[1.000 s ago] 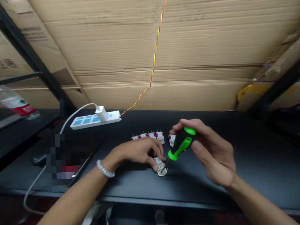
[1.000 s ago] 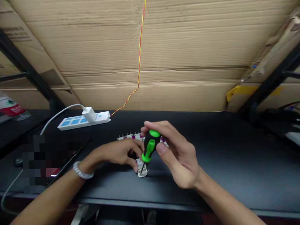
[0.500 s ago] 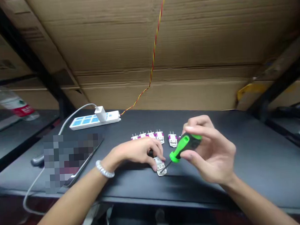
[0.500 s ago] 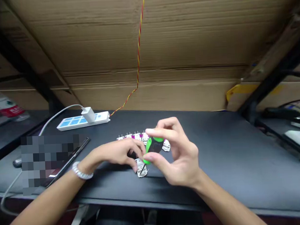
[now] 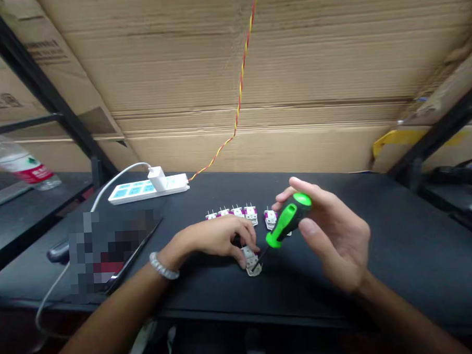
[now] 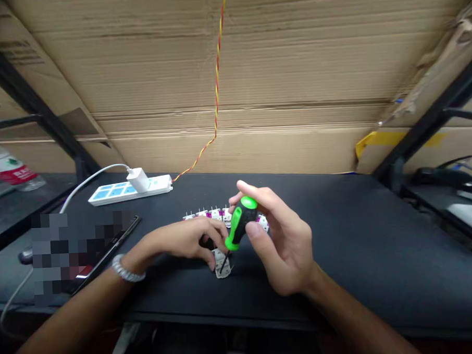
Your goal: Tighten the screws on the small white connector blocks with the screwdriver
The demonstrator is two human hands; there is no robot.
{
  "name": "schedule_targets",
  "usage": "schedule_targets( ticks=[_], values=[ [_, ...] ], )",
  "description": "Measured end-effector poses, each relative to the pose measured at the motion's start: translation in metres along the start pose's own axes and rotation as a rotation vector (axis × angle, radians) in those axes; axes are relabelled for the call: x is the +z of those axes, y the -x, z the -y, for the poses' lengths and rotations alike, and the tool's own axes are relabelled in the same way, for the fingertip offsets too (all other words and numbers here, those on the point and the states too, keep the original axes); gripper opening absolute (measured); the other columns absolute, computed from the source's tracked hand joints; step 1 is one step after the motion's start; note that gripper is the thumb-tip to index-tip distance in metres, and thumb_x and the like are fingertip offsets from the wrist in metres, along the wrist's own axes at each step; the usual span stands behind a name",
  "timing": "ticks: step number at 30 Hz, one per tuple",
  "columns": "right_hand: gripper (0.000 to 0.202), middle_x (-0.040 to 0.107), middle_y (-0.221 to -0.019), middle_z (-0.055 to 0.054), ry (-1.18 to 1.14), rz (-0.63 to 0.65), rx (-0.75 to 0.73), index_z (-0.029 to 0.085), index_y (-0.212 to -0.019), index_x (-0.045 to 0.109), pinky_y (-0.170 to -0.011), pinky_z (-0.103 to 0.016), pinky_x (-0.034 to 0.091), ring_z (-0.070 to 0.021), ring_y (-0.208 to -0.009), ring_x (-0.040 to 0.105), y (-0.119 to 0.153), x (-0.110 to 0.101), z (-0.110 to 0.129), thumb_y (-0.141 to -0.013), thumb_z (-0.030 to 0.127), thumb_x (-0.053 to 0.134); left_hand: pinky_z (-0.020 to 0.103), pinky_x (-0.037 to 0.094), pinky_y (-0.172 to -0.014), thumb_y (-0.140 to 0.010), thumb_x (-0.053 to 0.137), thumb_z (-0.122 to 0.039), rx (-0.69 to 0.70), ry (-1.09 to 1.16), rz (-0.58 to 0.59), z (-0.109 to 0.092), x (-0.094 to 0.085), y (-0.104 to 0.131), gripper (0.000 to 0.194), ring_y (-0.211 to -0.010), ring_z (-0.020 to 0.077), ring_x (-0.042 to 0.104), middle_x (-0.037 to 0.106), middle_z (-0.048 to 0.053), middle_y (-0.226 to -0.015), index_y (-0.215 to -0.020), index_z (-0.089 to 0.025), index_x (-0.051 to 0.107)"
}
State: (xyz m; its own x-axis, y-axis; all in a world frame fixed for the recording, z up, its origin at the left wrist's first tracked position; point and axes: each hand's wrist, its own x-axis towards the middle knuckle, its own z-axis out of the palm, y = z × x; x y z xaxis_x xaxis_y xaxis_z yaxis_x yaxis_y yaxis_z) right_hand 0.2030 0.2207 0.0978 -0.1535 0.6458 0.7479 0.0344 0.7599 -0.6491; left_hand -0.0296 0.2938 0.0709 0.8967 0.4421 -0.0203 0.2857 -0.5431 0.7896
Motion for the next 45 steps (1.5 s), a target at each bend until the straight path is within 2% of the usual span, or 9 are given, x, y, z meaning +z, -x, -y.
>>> schedule_targets(
  ticks=[7,12,17,22,27,32,37,42,45],
  values=[
    [0.044,0.064,-0.111,-0.008,0.081,-0.047,-0.108,0.03,-0.133,0.074,-0.088,-0.043,0.058,-0.0266,-0.104,0.063,-0.0009,-0.003,-0.004,-0.09,0.03,0.079,0.028,0.052,-0.095,-0.077,0.094,-0.025,-0.004,-0.019,0.024,0.0015,-0.0004,-0.0001,0.025,-0.103,0.0194,0.07,0.076,0.005,-0.11,-0.1,-0.023,0.086],
    [0.047,0.065,-0.128,-0.01,-0.034,0.058,0.049,0.034,-0.152,0.059,-0.095,-0.046,0.057,-0.0264,-0.112,0.067,-0.0009,-0.0045,-0.0039,-0.105,0.024,0.053,0.029,0.052,-0.096,-0.077,0.094,-0.026,0.009,0.009,0.012,0.0034,0.0003,0.0003,0.027,-0.103,0.0203,0.071,0.076,0.006,-0.111,-0.102,-0.023,0.086],
    [0.044,0.063,-0.118,-0.009,0.079,-0.017,-0.06,0.032,-0.136,0.072,-0.091,-0.043,0.057,-0.0264,-0.108,0.062,-0.0007,-0.0066,-0.0042,-0.092,0.03,0.076,0.028,0.052,-0.096,-0.077,0.094,-0.029,-0.002,-0.002,0.003,0.003,0.0005,0.0007,0.026,-0.102,0.0192,0.069,0.076,0.004,-0.109,-0.101,-0.024,0.086],
    [0.05,0.066,-0.129,-0.01,-0.028,0.074,0.07,0.034,-0.154,0.056,-0.097,-0.047,0.058,-0.0266,-0.114,0.066,0.0,-0.0067,-0.0041,-0.105,0.026,0.054,0.03,0.052,-0.096,-0.079,0.093,-0.034,0.006,0.012,0.012,0.0008,0.0002,0.0002,0.025,-0.103,0.0206,0.069,0.076,0.006,-0.11,-0.1,-0.023,0.086],
    [0.047,0.063,-0.114,-0.009,0.075,-0.029,-0.075,0.032,-0.136,0.072,-0.086,-0.042,0.058,-0.0263,-0.105,0.062,-0.0012,-0.0059,-0.0046,-0.089,0.032,0.08,0.03,0.052,-0.092,-0.079,0.093,-0.035,-0.005,-0.014,-0.001,0.0008,0.0001,0.0003,0.026,-0.098,0.0193,0.068,0.076,0.005,-0.108,-0.101,-0.023,0.086],
    [0.047,0.066,-0.127,-0.011,-0.03,0.072,0.039,0.033,-0.151,0.059,-0.093,-0.046,0.059,-0.0271,-0.111,0.066,0.0,-0.0057,-0.0006,-0.104,0.028,0.056,0.029,0.051,-0.093,-0.08,0.092,-0.038,0.001,-0.006,0.018,0.0005,-0.0003,-0.0003,0.026,-0.101,0.02,0.068,0.075,0.006,-0.108,-0.1,-0.022,0.086],
    [0.047,0.063,-0.115,-0.009,0.063,-0.011,-0.091,0.032,-0.137,0.071,-0.086,-0.044,0.059,-0.0259,-0.102,0.062,0.0009,-0.0055,-0.0024,-0.091,0.033,0.078,0.03,0.051,-0.094,-0.082,0.091,-0.039,-0.009,-0.028,0.015,-0.0016,-0.0009,0.0008,0.026,-0.101,0.0202,0.069,0.076,0.006,-0.109,-0.101,-0.022,0.085],
    [0.049,0.065,-0.129,-0.011,-0.018,0.057,0.053,0.034,-0.155,0.055,-0.093,-0.05,0.058,-0.0278,-0.111,0.065,0.0035,-0.0051,-0.0036,-0.106,0.029,0.051,0.031,0.051,-0.095,-0.081,0.091,-0.04,-0.009,0.0,0.017,-0.0008,-0.0004,0.0009,0.029,-0.103,0.0212,0.069,0.076,0.008,-0.112,-0.102,-0.021,0.085],
    [0.052,0.062,-0.126,-0.011,0.015,0.026,-0.012,0.032,-0.149,0.062,-0.093,-0.05,0.058,-0.0301,-0.113,0.061,0.0033,-0.0049,-0.0049,-0.098,0.042,0.066,0.031,0.051,-0.097,-0.082,0.09,-0.039,-0.01,-0.01,0.019,-0.0007,0.0,0.0006,0.027,-0.104,0.0207,0.069,0.076,0.007,-0.111,-0.1,-0.021,0.085]
  ],
)
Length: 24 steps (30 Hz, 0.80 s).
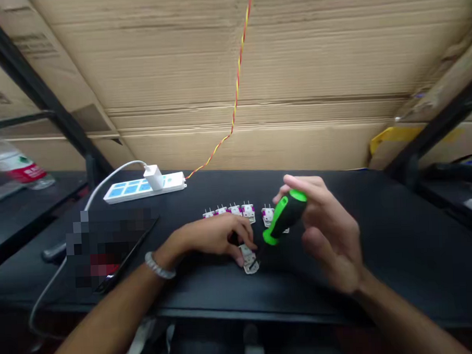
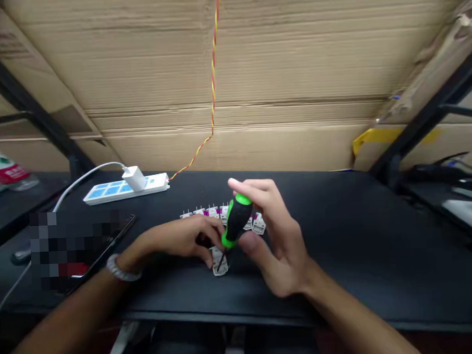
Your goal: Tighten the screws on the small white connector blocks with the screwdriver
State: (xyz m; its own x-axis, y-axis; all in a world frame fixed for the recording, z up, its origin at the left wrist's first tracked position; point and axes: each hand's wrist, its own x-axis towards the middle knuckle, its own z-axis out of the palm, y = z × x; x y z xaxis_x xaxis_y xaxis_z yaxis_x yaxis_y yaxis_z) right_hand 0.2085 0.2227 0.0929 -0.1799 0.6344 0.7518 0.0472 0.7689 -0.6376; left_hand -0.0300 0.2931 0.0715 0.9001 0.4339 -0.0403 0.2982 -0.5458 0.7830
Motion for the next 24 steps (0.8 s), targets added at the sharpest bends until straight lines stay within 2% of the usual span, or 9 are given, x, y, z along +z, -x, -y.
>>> schedule_targets(
  ticks=[3,5,8,11,13,16,18,21,24],
  values=[
    [0.052,0.063,-0.116,-0.009,0.061,-0.04,-0.074,0.033,-0.14,0.068,-0.088,-0.045,0.058,-0.0272,-0.106,0.061,-0.0007,0.0003,0.001,-0.09,0.029,0.078,0.03,0.05,-0.094,-0.082,0.09,-0.038,-0.004,-0.012,-0.002,-0.0002,0.0002,0.0,0.024,-0.103,0.0202,0.068,0.075,0.006,-0.11,-0.099,-0.022,0.085],
    [0.052,0.066,-0.12,-0.009,0.022,-0.006,-0.014,0.035,-0.148,0.062,-0.09,-0.045,0.059,-0.026,-0.105,0.064,0.0002,0.0003,0.0032,-0.097,0.023,0.067,0.03,0.05,-0.094,-0.082,0.091,-0.037,0.0,-0.002,-0.012,0.0001,0.0003,0.0,0.023,-0.103,0.0201,0.068,0.075,0.005,-0.109,-0.099,-0.023,0.085],
    [0.051,0.066,-0.13,-0.01,-0.04,0.048,0.071,0.035,-0.157,0.052,-0.097,-0.051,0.058,-0.0282,-0.111,0.066,0.0022,-0.0003,0.0049,-0.106,0.03,0.051,0.029,0.051,-0.094,-0.08,0.092,-0.036,0.005,0.018,-0.013,0.0016,0.0004,0.0,0.024,-0.101,0.0195,0.068,0.075,0.005,-0.109,-0.099,-0.023,0.085],
    [0.051,0.063,-0.126,-0.011,0.035,0.005,-0.022,0.033,-0.148,0.062,-0.094,-0.049,0.058,-0.0286,-0.108,0.063,0.0024,-0.0008,0.0034,-0.098,0.041,0.066,0.029,0.051,-0.094,-0.08,0.093,-0.035,-0.003,0.017,-0.006,0.0028,0.0003,-0.0001,0.025,-0.1,0.019,0.068,0.075,0.006,-0.109,-0.099,-0.022,0.085],
    [0.054,0.064,-0.117,-0.01,0.087,-0.028,-0.079,0.032,-0.145,0.065,-0.088,-0.045,0.059,-0.027,-0.104,0.062,0.0017,-0.0006,0.0029,-0.092,0.034,0.076,0.03,0.05,-0.096,-0.08,0.093,-0.034,-0.005,0.009,-0.003,0.0027,0.0002,-0.0001,0.024,-0.102,0.0195,0.068,0.075,0.006,-0.11,-0.099,-0.022,0.085],
    [0.057,0.067,-0.12,-0.01,0.044,0.015,-0.008,0.032,-0.155,0.055,-0.087,-0.044,0.061,-0.0259,-0.104,0.065,0.0016,0.0002,0.0049,-0.099,0.023,0.063,0.032,0.051,-0.098,-0.08,0.093,-0.036,0.0,0.016,-0.007,0.0011,0.0002,-0.0001,0.024,-0.105,0.0212,0.068,0.075,0.006,-0.11,-0.099,-0.023,0.086],
    [0.056,0.067,-0.125,-0.011,-0.007,0.044,0.041,0.032,-0.159,0.05,-0.091,-0.047,0.06,-0.027,-0.107,0.067,0.0023,0.0002,0.006,-0.103,0.025,0.055,0.032,0.051,-0.097,-0.079,0.093,-0.038,-0.001,0.021,-0.018,-0.0001,0.0002,0.0,0.025,-0.103,0.0208,0.068,0.075,0.005,-0.108,-0.098,-0.023,0.086],
    [0.057,0.065,-0.125,-0.011,0.02,0.019,-0.003,0.032,-0.152,0.059,-0.091,-0.048,0.06,-0.029,-0.11,0.064,0.0027,-0.0005,0.0053,-0.096,0.029,0.068,0.031,0.051,-0.095,-0.08,0.092,-0.038,-0.003,0.017,-0.019,-0.0005,0.0001,0.0002,0.023,-0.101,0.0196,0.068,0.075,0.006,-0.109,-0.097,-0.022,0.085],
    [0.06,0.065,-0.119,-0.009,0.048,-0.008,-0.024,0.033,-0.148,0.062,-0.086,-0.042,0.059,-0.0261,-0.104,0.063,0.0021,-0.0008,0.0052,-0.091,0.021,0.075,0.03,0.051,-0.095,-0.081,0.091,-0.036,-0.002,0.005,-0.007,0.0005,-0.0002,0.0003,0.023,-0.103,0.02,0.068,0.075,0.006,-0.111,-0.099,-0.023,0.085]
  ],
)
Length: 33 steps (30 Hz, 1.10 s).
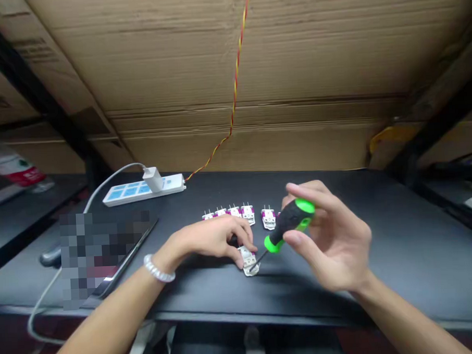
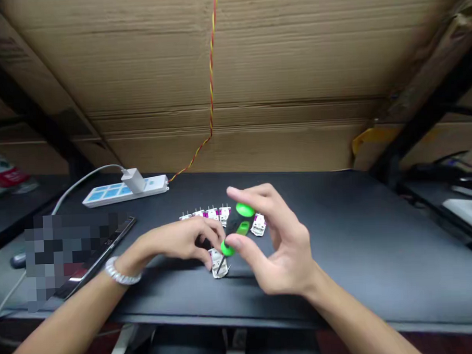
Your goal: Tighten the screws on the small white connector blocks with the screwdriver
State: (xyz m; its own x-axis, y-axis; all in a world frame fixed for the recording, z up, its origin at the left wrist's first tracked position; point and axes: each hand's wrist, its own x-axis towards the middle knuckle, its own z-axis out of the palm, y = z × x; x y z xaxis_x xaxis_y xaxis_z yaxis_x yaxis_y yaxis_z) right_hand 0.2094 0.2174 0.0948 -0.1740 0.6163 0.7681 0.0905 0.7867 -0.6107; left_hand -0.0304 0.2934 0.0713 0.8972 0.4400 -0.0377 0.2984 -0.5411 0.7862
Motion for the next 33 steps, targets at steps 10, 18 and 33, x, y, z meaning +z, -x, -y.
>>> schedule_targets(
  ticks=[10,18,33],
  values=[
    [0.056,0.064,-0.119,-0.009,0.024,-0.012,-0.011,0.033,-0.142,0.067,-0.087,-0.046,0.058,-0.0285,-0.107,0.062,-0.002,-0.0024,0.001,-0.088,0.026,0.078,0.03,0.051,-0.096,-0.081,0.091,-0.041,-0.006,0.004,0.002,-0.0003,-0.0004,-0.0001,0.026,-0.104,0.0206,0.068,0.075,0.006,-0.11,-0.098,-0.022,0.085],
    [0.056,0.061,-0.129,-0.011,-0.013,0.034,0.016,0.033,-0.147,0.063,-0.092,-0.048,0.057,-0.029,-0.109,0.063,-0.0001,-0.0041,0.0025,-0.093,0.025,0.071,0.029,0.052,-0.093,-0.081,0.091,-0.04,0.007,0.014,0.0,-0.0008,-0.0003,0.0,0.026,-0.1,0.0195,0.068,0.076,0.006,-0.108,-0.097,-0.021,0.085],
    [0.06,0.068,-0.114,-0.008,-0.015,0.025,-0.023,0.032,-0.149,0.062,-0.084,-0.044,0.057,-0.0257,-0.098,0.063,-0.0009,-0.006,0.0032,-0.092,0.018,0.071,0.032,0.053,-0.098,-0.083,0.09,-0.036,0.014,-0.002,0.001,-0.001,-0.0001,0.0,0.023,-0.104,0.0206,0.069,0.076,0.006,-0.109,-0.1,-0.021,0.085]
  ],
)
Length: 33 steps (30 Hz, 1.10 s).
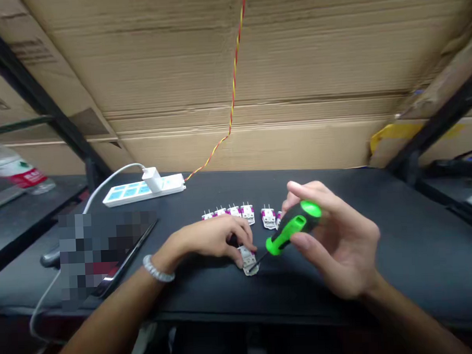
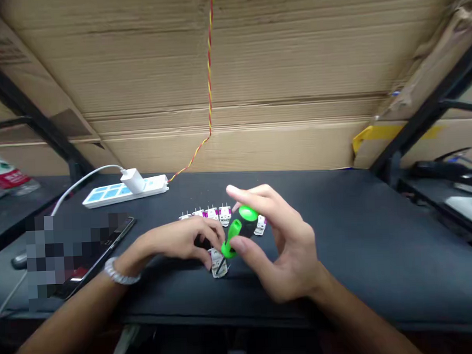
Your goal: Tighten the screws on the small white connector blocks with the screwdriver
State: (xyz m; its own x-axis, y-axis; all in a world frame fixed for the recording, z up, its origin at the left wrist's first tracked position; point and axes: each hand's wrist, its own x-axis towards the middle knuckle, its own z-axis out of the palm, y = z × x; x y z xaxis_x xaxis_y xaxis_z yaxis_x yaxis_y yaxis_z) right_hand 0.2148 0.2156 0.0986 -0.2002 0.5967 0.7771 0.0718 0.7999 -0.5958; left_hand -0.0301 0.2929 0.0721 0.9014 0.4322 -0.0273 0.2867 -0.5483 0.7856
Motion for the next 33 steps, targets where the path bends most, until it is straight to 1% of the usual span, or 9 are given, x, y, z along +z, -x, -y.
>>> schedule_targets(
  ticks=[2,4,6,8,12,20,25,29,33],
  values=[
    [0.059,0.067,-0.117,-0.009,-0.036,0.022,0.071,0.032,-0.155,0.056,-0.086,-0.045,0.057,-0.025,-0.098,0.065,0.0,-0.001,0.002,-0.097,0.019,0.061,0.031,0.053,-0.098,-0.082,0.091,-0.034,0.003,0.002,0.0,0.001,0.0,0.0,0.023,-0.104,0.0204,0.07,0.076,0.006,-0.109,-0.1,-0.021,0.085],
    [0.056,0.066,-0.121,-0.009,-0.036,0.037,0.102,0.031,-0.155,0.056,-0.087,-0.045,0.057,-0.0259,-0.101,0.065,-0.001,-0.003,0.004,-0.099,0.024,0.059,0.031,0.053,-0.097,-0.081,0.091,-0.033,0.0,-0.004,-0.002,0.002,0.0,0.0,0.024,-0.103,0.0202,0.071,0.076,0.006,-0.11,-0.102,-0.022,0.085],
    [0.056,0.065,-0.121,-0.01,0.006,0.025,0.065,0.031,-0.15,0.061,-0.085,-0.043,0.057,-0.0262,-0.103,0.063,-0.001,-0.003,0.003,-0.095,0.027,0.067,0.032,0.053,-0.097,-0.082,0.091,-0.035,-0.004,-0.016,-0.003,0.002,0.0,0.0,0.026,-0.103,0.0206,0.07,0.076,0.007,-0.111,-0.103,-0.021,0.085],
    [0.06,0.066,-0.117,-0.009,0.054,-0.004,0.013,0.031,-0.147,0.064,-0.08,-0.041,0.056,-0.025,-0.099,0.062,-0.002,-0.003,0.0,-0.09,0.022,0.075,0.032,0.053,-0.096,-0.083,0.09,-0.037,0.002,-0.012,-0.006,0.002,0.0,0.001,0.026,-0.103,0.021,0.07,0.076,0.007,-0.111,-0.103,-0.021,0.085],
    [0.063,0.065,-0.108,-0.008,0.077,-0.054,-0.02,0.031,-0.149,0.062,-0.077,-0.039,0.055,-0.0237,-0.095,0.062,-0.003,0.0,-0.005,-0.089,0.014,0.073,0.031,0.053,-0.096,-0.08,0.092,-0.036,-0.001,0.0,-0.018,0.001,0.0,0.001,0.027,-0.103,0.0209,0.071,0.077,0.007,-0.111,-0.103,-0.022,0.085],
    [0.047,0.064,-0.095,-0.006,0.158,-0.193,-0.059,0.03,-0.136,0.071,-0.069,-0.04,0.053,-0.0237,-0.084,0.062,-0.013,-0.007,-0.004,-0.09,0.022,0.074,0.031,0.053,-0.093,-0.081,0.091,-0.033,-0.02,-0.015,-0.001,0.0,-0.001,0.001,0.028,-0.102,0.0212,0.071,0.076,0.007,-0.112,-0.106,-0.022,0.085],
    [0.034,0.064,-0.089,-0.005,0.258,-0.291,-0.066,0.029,-0.119,0.077,-0.063,-0.036,0.047,-0.0211,-0.078,0.059,-0.02,-0.013,-0.008,-0.086,0.02,0.077,0.036,0.051,-0.103,-0.082,0.09,-0.025,0.034,-0.053,-0.025,-0.006,-0.002,0.002,0.025,-0.109,0.0231,0.069,0.077,0.007,-0.112,-0.106,-0.024,0.083],
    [0.03,0.063,-0.089,-0.004,0.278,-0.308,-0.018,0.028,-0.117,0.076,-0.062,-0.034,0.045,-0.0201,-0.079,0.058,-0.019,-0.012,-0.013,-0.088,0.02,0.076,0.041,0.047,-0.113,-0.085,0.083,-0.014,0.118,-0.027,-0.016,-0.013,0.0,0.002,0.02,-0.122,0.025,0.066,0.076,0.009,-0.125,-0.103,-0.023,0.082],
    [0.029,0.062,-0.091,-0.003,0.263,-0.321,0.009,0.028,-0.116,0.075,-0.063,-0.034,0.045,-0.0189,-0.079,0.058,-0.017,-0.011,-0.016,-0.089,0.021,0.075,0.046,0.044,-0.12,-0.086,0.083,-0.015,0.163,-0.003,0.023,-0.015,0.003,0.0,0.032,-0.131,0.0266,0.063,0.074,0.01,-0.135,-0.116,-0.027,0.082]
  ],
)
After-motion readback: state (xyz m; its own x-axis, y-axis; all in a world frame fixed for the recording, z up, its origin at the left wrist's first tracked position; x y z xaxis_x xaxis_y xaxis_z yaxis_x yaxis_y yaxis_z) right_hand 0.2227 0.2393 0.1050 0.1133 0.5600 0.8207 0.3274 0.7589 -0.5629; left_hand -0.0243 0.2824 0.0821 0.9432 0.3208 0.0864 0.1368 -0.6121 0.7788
